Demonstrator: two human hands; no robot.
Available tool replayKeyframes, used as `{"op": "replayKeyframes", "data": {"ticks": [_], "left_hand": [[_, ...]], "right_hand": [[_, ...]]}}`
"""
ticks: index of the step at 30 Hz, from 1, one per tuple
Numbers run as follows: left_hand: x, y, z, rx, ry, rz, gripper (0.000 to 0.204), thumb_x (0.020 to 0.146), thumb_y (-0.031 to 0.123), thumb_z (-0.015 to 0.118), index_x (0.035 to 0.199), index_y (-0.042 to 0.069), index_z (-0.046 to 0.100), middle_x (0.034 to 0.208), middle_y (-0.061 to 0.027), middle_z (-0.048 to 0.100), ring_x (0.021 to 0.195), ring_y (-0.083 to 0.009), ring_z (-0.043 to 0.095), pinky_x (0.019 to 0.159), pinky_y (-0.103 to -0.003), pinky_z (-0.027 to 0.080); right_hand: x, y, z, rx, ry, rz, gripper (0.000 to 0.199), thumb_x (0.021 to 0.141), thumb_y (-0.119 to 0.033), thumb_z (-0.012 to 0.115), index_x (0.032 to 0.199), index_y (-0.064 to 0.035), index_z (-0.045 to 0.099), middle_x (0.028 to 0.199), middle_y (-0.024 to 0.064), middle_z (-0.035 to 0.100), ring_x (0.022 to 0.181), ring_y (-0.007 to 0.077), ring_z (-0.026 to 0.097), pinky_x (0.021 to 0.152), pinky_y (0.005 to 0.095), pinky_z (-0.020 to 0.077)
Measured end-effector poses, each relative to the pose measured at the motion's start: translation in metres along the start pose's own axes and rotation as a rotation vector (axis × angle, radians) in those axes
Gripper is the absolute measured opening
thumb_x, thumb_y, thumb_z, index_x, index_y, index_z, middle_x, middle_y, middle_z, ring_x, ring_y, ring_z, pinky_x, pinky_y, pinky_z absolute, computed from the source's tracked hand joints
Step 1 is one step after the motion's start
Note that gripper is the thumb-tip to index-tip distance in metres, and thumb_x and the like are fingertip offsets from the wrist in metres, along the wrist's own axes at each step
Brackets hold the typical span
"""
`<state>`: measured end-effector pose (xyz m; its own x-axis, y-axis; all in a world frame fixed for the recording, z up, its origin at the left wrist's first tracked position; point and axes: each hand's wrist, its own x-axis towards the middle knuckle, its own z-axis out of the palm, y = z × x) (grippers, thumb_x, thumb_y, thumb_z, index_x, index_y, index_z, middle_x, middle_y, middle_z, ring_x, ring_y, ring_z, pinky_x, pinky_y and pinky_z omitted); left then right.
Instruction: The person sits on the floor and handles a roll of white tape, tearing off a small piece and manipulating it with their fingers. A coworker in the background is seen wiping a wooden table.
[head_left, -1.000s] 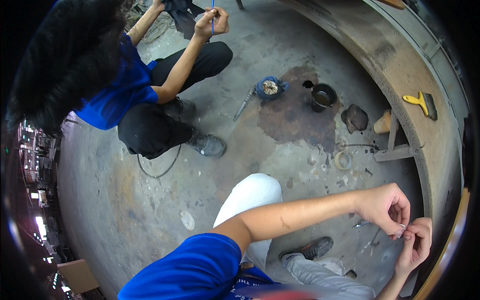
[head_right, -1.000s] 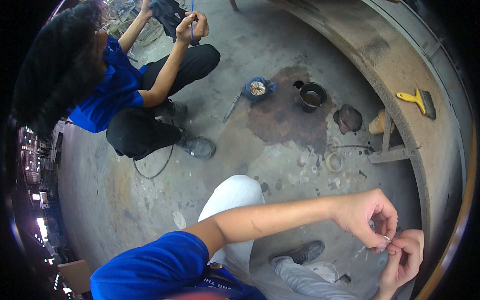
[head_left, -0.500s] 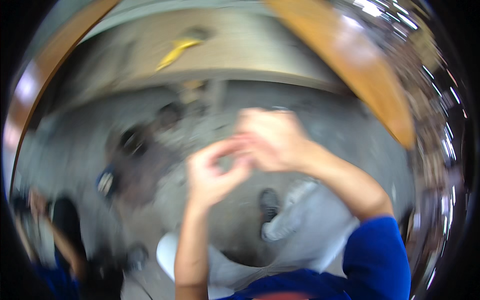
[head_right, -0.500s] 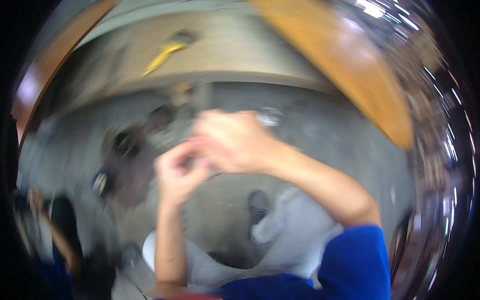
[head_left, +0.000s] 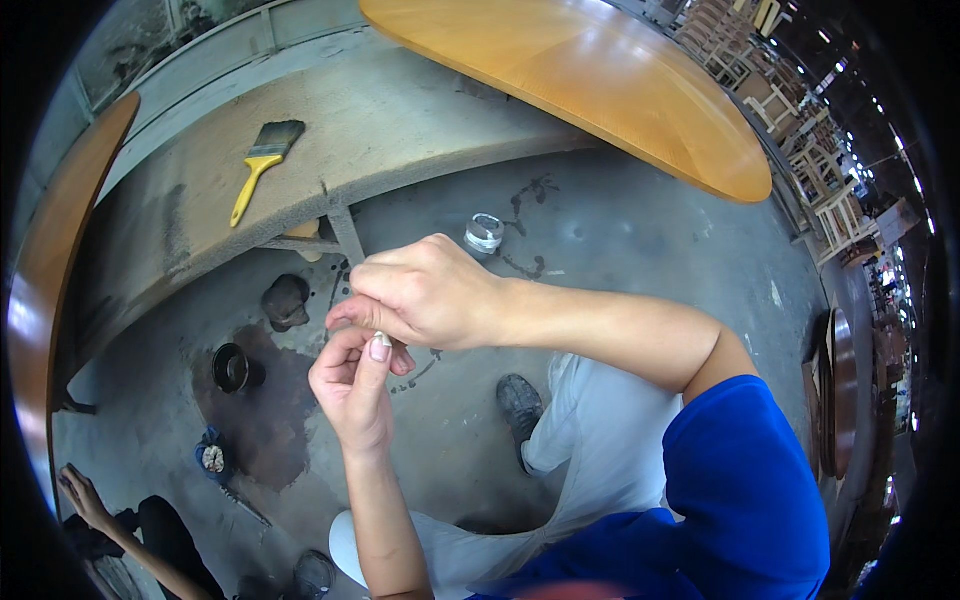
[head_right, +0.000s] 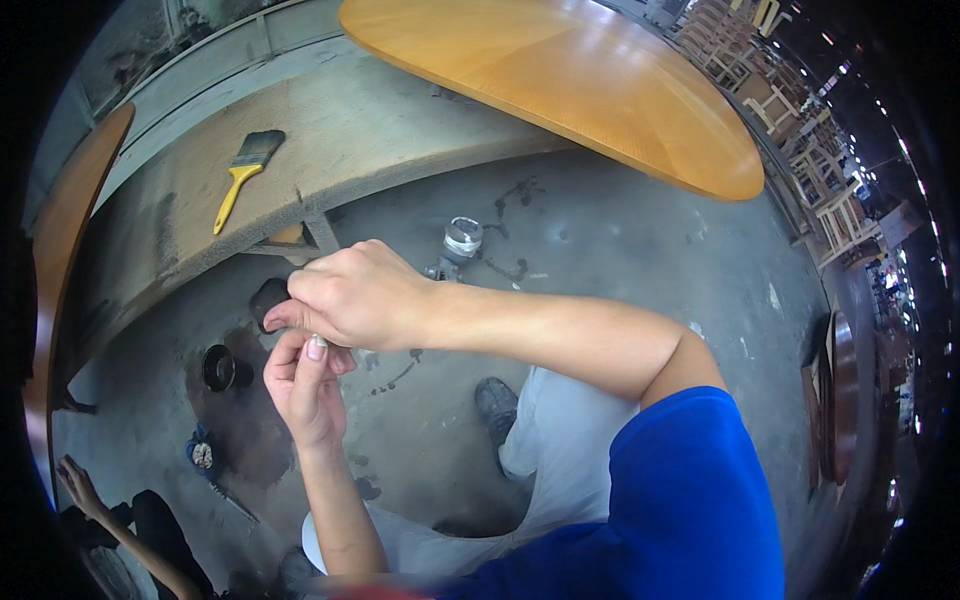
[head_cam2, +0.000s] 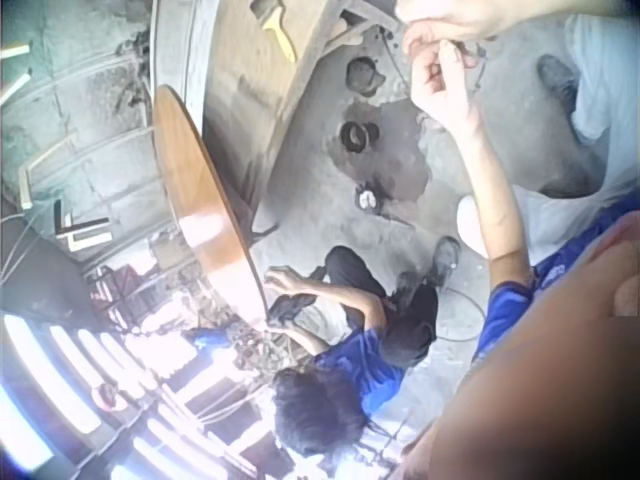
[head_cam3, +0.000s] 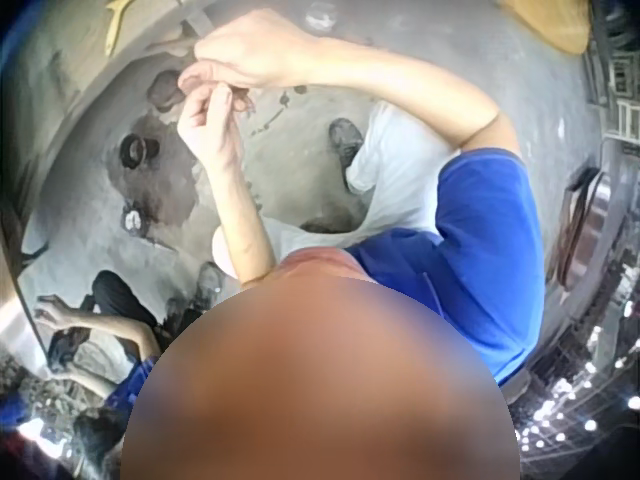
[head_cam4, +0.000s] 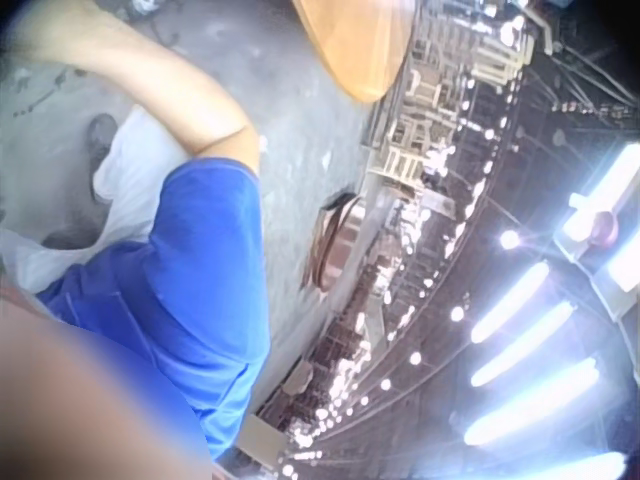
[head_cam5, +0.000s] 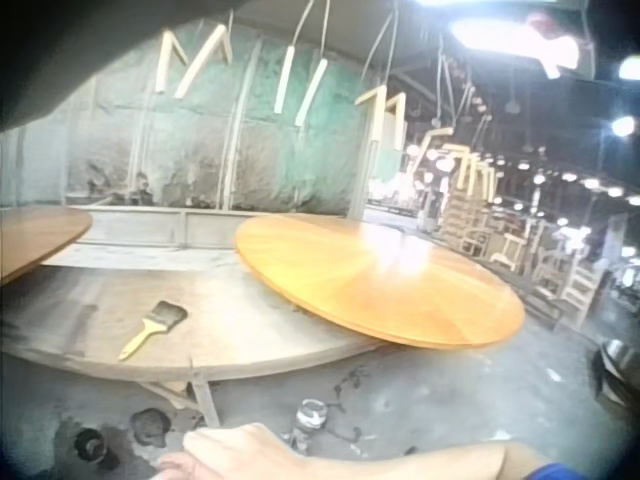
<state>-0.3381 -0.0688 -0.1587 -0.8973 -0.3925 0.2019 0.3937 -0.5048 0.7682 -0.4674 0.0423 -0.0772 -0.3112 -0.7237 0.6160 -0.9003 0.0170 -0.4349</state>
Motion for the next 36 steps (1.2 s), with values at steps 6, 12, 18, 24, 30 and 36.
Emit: {"op": "replayKeyframes", "data": {"ticks": [6, 12, 18, 24, 30, 36], "left_hand": [[0.005, 0.005, 0.008, -0.004, -0.060, 0.053, 0.014, 0.099, 0.010, 0.069, 0.102, -0.004, 0.068, 0.079, -0.0101, 0.066, 0.071, -0.0195, 0.063, 0.078, -0.037, 0.055], [0.010, 0.018, 0.008, -0.106, -0.194, 0.056, 0.017, 0.100, 0.012, 0.065, 0.110, -0.002, 0.069, 0.078, -0.0064, 0.060, 0.071, -0.0183, 0.058, 0.073, -0.032, 0.051], [0.014, 0.019, 0.000, 0.193, -0.090, 0.054, 0.013, 0.097, 0.006, 0.072, 0.107, -0.003, 0.071, 0.078, -0.0069, 0.067, 0.071, -0.0165, 0.062, 0.079, -0.034, 0.052], [0.039, 0.007, 0.016, 1.037, -0.053, 0.754, 0.012, 0.081, -0.006, 0.078, 0.091, -0.001, 0.073, 0.074, -0.0077, 0.067, 0.067, -0.0192, 0.064, 0.078, -0.037, 0.051], [0.057, -0.025, 0.024, 1.144, -0.167, 0.922, 0.017, 0.078, -0.006, 0.081, 0.093, 0.001, 0.076, 0.075, -0.0081, 0.071, 0.068, -0.0227, 0.067, 0.076, -0.036, 0.052], [0.030, -0.122, -0.032, 1.057, 0.007, 0.175, 0.013, 0.085, 0.012, 0.079, 0.096, 0.005, 0.080, 0.082, -0.0116, 0.077, 0.072, -0.0201, 0.076, 0.067, -0.033, 0.058]], "right_hand": [[0.012, -0.008, -0.020, 0.209, -0.072, 0.113, 0.032, 0.095, -0.034, 0.077, 0.083, -0.0051, 0.071, 0.072, 0.0121, 0.070, 0.065, 0.0294, 0.072, 0.057, 0.0404, 0.0554], [0.012, -0.005, -0.039, 0.492, -0.162, -0.089, 0.015, 0.094, -0.014, 0.076, 0.091, -0.0013, 0.068, 0.089, 0.0110, 0.071, 0.073, 0.0254, 0.071, 0.062, 0.0366, 0.0552], [-0.002, 0.001, -0.035, 0.120, -0.105, -0.175, 0.016, 0.097, -0.017, 0.070, 0.091, -0.0041, 0.062, 0.081, 0.0090, 0.062, 0.069, 0.0310, 0.067, 0.057, 0.0411, 0.0514], [-0.014, 0.008, -0.049, -0.023, -0.165, 0.085, 0.023, 0.100, -0.026, 0.063, 0.093, -0.0041, 0.065, 0.088, 0.0158, 0.071, 0.085, 0.0408, 0.070, 0.071, 0.0503, 0.0553], [-0.036, 0.023, -0.061, -0.111, -0.248, 0.418, 0.028, 0.102, -0.028, 0.060, 0.098, -0.0024, 0.070, 0.094, 0.0222, 0.074, 0.093, 0.0449, 0.071, 0.079, 0.0532, 0.0564], [-0.037, 0.123, -0.057, -0.374, -0.683, 0.507, 0.033, 0.103, -0.036, 0.058, 0.109, -0.0067, 0.071, 0.101, 0.0249, 0.074, 0.097, 0.0463, 0.071, 0.084, 0.0583, 0.0558]]}}
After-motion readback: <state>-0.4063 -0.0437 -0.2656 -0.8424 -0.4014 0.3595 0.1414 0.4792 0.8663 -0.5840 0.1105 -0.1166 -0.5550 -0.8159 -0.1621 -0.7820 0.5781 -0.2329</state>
